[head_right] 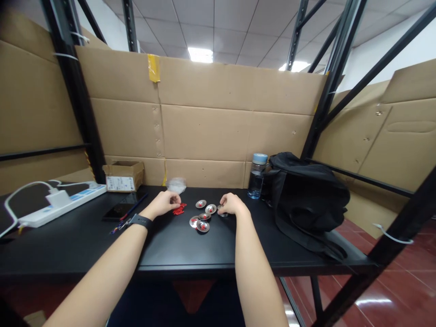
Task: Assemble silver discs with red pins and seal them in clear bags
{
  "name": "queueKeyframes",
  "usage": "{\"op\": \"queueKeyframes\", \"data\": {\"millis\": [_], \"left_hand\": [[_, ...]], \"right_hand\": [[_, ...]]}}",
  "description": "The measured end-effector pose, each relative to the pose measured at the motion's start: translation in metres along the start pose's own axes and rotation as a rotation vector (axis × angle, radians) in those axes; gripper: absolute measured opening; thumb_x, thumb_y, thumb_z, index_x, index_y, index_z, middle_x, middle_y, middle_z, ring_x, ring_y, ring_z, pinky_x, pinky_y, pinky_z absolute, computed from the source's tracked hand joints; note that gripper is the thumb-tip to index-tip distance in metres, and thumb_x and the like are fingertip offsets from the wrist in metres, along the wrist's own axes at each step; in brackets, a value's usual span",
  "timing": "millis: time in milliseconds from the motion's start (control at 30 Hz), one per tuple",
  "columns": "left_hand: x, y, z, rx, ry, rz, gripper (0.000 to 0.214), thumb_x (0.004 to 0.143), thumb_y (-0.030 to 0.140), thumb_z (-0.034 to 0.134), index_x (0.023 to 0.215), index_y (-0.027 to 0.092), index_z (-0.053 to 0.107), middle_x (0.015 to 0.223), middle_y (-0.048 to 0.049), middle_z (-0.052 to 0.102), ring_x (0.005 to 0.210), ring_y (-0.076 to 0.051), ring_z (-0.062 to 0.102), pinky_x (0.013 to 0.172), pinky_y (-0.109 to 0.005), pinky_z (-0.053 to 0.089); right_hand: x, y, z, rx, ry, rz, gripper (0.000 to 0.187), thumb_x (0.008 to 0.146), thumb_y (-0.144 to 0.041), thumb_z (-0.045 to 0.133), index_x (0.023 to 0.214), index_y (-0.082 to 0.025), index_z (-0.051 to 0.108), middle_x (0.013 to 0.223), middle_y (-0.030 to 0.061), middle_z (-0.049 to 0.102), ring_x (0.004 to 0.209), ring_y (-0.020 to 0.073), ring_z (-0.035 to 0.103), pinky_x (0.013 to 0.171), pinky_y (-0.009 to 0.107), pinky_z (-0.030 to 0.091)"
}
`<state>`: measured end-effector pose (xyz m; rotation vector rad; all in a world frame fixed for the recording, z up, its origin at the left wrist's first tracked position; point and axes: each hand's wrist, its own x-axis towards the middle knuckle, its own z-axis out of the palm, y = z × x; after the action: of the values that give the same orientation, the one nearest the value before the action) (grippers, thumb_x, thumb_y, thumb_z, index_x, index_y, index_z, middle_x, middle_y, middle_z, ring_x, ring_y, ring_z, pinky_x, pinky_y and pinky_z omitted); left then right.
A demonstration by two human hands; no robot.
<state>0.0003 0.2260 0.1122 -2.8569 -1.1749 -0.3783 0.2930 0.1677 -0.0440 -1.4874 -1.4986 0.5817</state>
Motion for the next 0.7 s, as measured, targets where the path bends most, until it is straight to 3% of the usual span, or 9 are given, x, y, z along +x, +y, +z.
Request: {"op": "queueKeyframes", "data": {"millis": [233, 400, 600, 700], "left_hand": [[-0.001, 0.001, -0.004, 0.017, -0.009, 0.004, 0.009, 0.076, 0.026, 0.067, 0.078, 0.018, 0.072, 0.077, -0.0029, 0.074, 0.074, -0.019, 0.068, 0.071, -0.027, 0.049], [0.000, 0.002, -0.001, -0.035, 0.050, 0.023, 0.017, 0.081, 0.031, 0.061, 0.084, 0.018, 0.072, 0.078, -0.0026, 0.074, 0.073, -0.019, 0.068, 0.070, -0.027, 0.049], [0.005, 0.004, 0.005, -0.139, 0.147, 0.060, 0.021, 0.082, 0.037, 0.061, 0.085, 0.019, 0.072, 0.083, -0.0035, 0.075, 0.079, -0.020, 0.068, 0.075, -0.029, 0.049], [0.006, 0.008, 0.007, -0.174, 0.168, 0.071, 0.022, 0.082, 0.038, 0.062, 0.085, 0.018, 0.072, 0.083, -0.0040, 0.074, 0.078, -0.020, 0.068, 0.074, -0.030, 0.050]], "right_hand": [[-0.001, 0.005, -0.004, 0.060, -0.065, 0.025, 0.050, 0.052, -0.022, 0.094, 0.096, -0.016, 0.073, 0.085, 0.0022, 0.076, 0.075, 0.0164, 0.069, 0.063, 0.022, 0.047], [-0.002, 0.002, -0.003, 0.050, -0.088, 0.016, 0.051, 0.054, -0.021, 0.093, 0.100, -0.015, 0.073, 0.089, 0.0027, 0.076, 0.073, 0.0155, 0.069, 0.063, 0.022, 0.048], [-0.004, 0.002, -0.003, 0.144, -0.089, -0.038, 0.041, 0.059, -0.016, 0.090, 0.097, -0.015, 0.075, 0.095, 0.0055, 0.078, 0.080, 0.0173, 0.072, 0.069, 0.022, 0.052], [-0.004, -0.004, -0.001, 0.139, -0.037, -0.069, 0.023, 0.074, -0.020, 0.081, 0.096, -0.015, 0.076, 0.092, 0.0060, 0.078, 0.080, 0.0182, 0.072, 0.070, 0.024, 0.052]]}}
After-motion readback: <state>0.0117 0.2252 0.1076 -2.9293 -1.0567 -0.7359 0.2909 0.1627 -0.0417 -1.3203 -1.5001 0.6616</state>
